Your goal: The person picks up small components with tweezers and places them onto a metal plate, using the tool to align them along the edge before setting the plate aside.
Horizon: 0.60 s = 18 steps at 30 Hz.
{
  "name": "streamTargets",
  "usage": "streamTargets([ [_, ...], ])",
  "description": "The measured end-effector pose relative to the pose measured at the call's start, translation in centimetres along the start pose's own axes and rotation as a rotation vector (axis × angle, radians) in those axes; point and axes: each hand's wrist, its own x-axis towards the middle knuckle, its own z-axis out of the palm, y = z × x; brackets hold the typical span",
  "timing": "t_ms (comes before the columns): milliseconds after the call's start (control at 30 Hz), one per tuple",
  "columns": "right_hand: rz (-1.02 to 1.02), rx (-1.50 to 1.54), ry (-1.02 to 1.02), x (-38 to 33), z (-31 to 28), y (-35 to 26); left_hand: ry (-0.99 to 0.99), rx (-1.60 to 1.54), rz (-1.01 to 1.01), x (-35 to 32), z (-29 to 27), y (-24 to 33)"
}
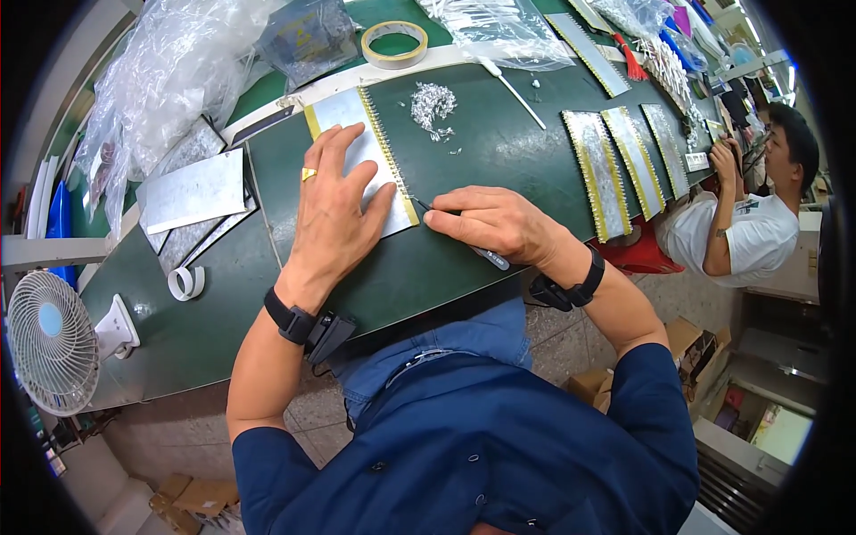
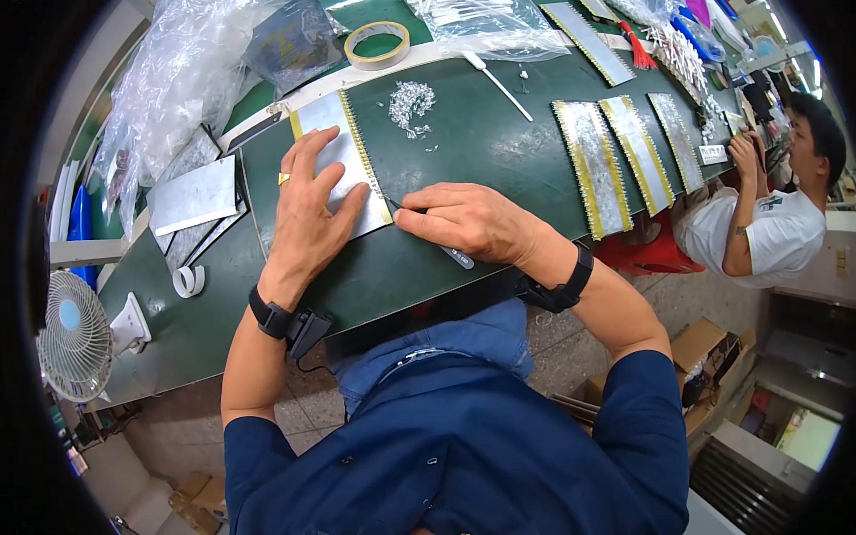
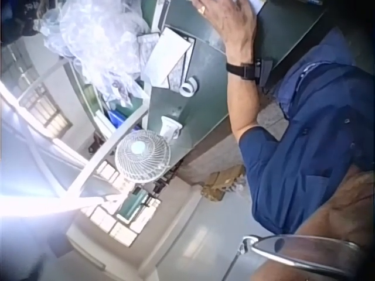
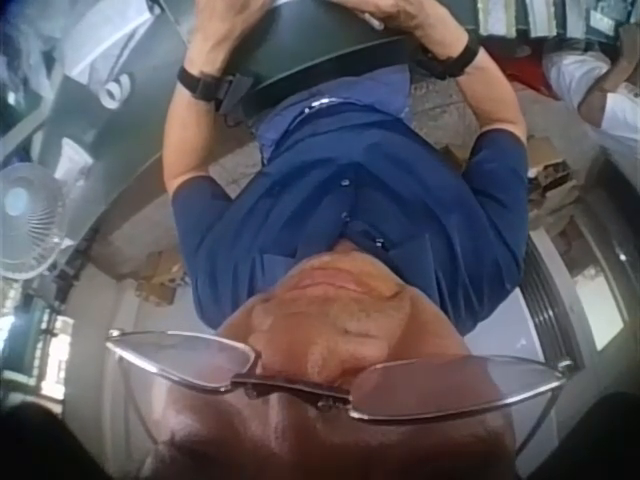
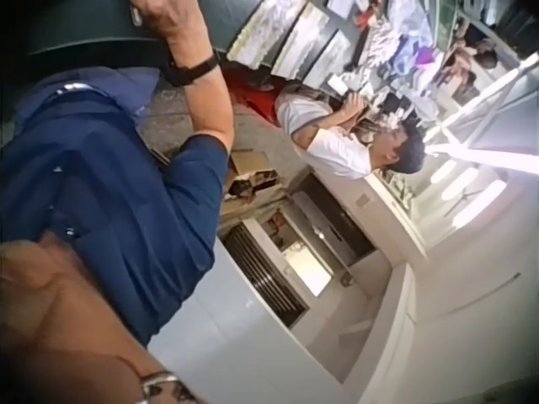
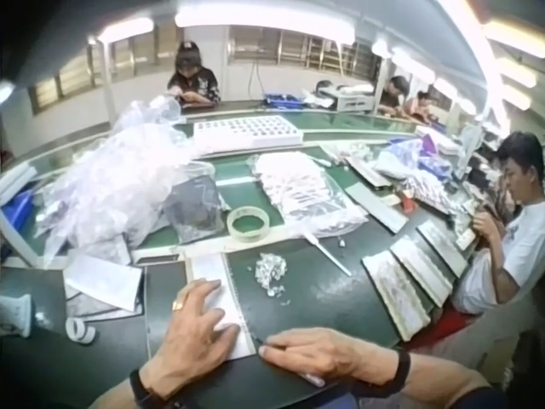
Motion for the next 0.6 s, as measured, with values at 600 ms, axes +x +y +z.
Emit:
streamTargets([
  [600, 0.023, 0.033, 0.006, 0.03, 0.04, 0.04, -0.045, 0.015, 0.000, 0.26, 0.09, 0.24],
])
